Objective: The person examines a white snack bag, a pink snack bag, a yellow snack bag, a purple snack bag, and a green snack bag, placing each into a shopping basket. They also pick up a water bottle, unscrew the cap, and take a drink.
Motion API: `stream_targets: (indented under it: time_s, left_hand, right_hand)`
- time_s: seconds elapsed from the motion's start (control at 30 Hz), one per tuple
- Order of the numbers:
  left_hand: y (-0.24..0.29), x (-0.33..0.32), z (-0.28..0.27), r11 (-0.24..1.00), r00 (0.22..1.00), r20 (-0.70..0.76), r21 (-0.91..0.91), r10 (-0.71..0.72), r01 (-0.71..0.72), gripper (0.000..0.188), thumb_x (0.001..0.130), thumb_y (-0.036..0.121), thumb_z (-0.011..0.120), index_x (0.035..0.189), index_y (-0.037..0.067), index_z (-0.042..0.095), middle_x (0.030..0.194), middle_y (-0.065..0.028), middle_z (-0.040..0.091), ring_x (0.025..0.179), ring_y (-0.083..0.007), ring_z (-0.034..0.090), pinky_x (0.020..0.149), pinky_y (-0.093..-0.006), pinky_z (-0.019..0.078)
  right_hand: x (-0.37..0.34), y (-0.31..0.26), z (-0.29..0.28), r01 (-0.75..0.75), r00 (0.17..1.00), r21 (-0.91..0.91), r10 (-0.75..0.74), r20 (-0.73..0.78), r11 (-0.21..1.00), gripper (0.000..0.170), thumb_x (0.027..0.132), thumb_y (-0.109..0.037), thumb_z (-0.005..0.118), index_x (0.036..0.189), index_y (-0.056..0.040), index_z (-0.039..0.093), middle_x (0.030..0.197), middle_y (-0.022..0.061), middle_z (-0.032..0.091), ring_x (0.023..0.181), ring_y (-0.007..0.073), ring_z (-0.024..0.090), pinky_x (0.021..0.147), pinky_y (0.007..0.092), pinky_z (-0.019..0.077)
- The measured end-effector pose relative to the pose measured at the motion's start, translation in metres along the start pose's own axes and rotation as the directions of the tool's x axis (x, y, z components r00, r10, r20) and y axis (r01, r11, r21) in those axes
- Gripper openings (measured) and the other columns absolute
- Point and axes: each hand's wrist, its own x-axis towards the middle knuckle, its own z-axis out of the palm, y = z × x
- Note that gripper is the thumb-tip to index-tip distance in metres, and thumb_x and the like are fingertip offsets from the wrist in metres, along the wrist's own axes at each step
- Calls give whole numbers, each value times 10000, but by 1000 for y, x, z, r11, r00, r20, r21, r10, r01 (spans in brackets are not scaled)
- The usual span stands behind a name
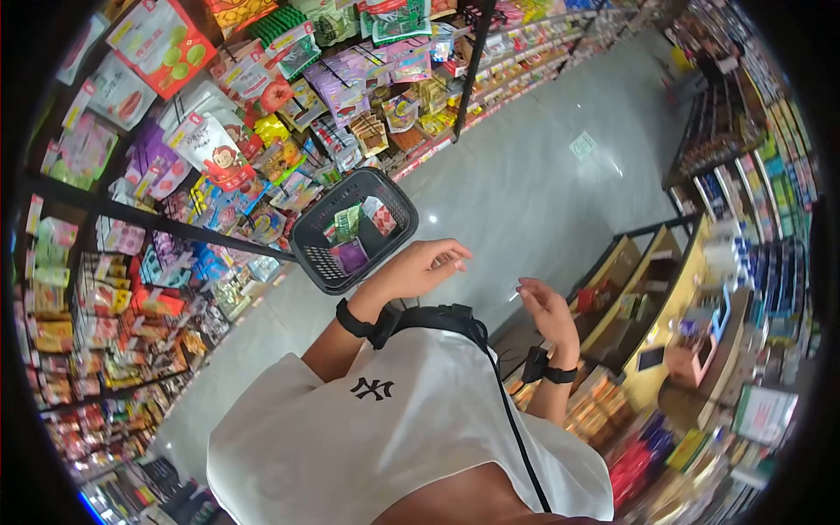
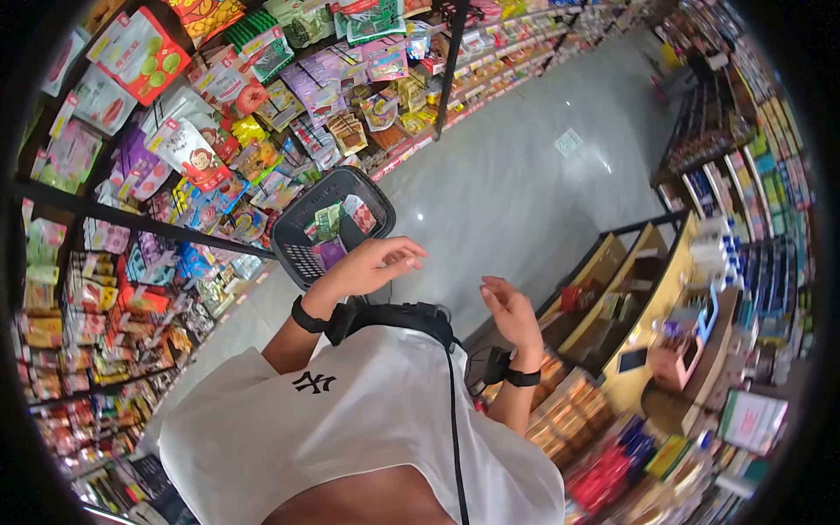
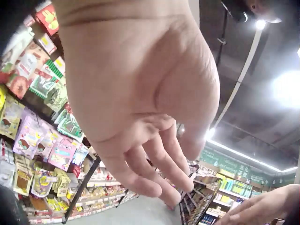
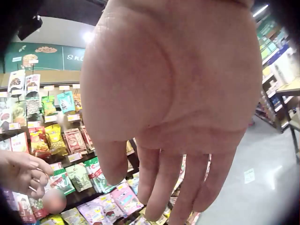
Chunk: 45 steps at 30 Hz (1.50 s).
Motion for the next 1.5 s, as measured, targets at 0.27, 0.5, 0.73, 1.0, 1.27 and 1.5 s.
stream_targets:
  time_s: [0.27,0.5,0.73,1.0,1.27,1.5]
  left_hand:
    - [13,44,8,999,964,-265,-31,-34,27,308,1051,-1,468,1294,45,651,1062,-97,742,913,-203,720,820,-346,550]
    - [2,89,-31,998,917,-400,-64,-17,-10,395,1006,-77,430,1326,44,627,1092,-118,717,912,-215,703,836,-347,538]
    - [2,143,-82,997,852,-519,6,72,-80,448,927,-123,455,1283,49,664,1070,-140,726,925,-242,707,849,-364,551]
    - [-20,163,-90,990,637,-763,-21,-108,143,413,919,-93,517,1217,64,756,1095,-143,769,954,-237,739,853,-342,568]
    - [-11,204,-68,956,188,-947,-227,-261,186,374,973,-77,493,1249,2,734,1127,-135,777,963,-230,747,880,-336,579]
    - [18,182,-11,896,-248,-914,-379,-322,231,413,975,-77,451,1269,17,726,1073,-111,775,915,-181,714,830,-321,557]
  right_hand:
    - [121,-34,-64,221,959,-46,-209,189,974,268,1040,-158,651,1263,-12,681,1060,120,779,984,189,743,869,329,566]
    - [215,-82,-44,349,872,-15,-319,372,937,265,1031,-146,662,1262,-17,685,1067,121,781,997,197,749,875,328,562]
    - [303,-113,-56,361,857,-35,-317,406,932,258,1042,-176,658,1251,-29,697,1030,101,787,987,179,748,863,314,557]
    - [445,-158,-90,552,726,-50,-450,520,832,238,1047,-169,644,1226,-22,698,1019,97,788,972,162,741,869,306,550]
    - [576,-210,-108,695,565,-55,-497,659,717,219,1060,-154,618,1200,-5,696,999,104,779,932,164,744,867,296,550]
    - [564,-242,1,677,250,106,-363,898,728,220,1033,-151,648,1182,-1,710,978,77,775,917,148,743,838,291,560]
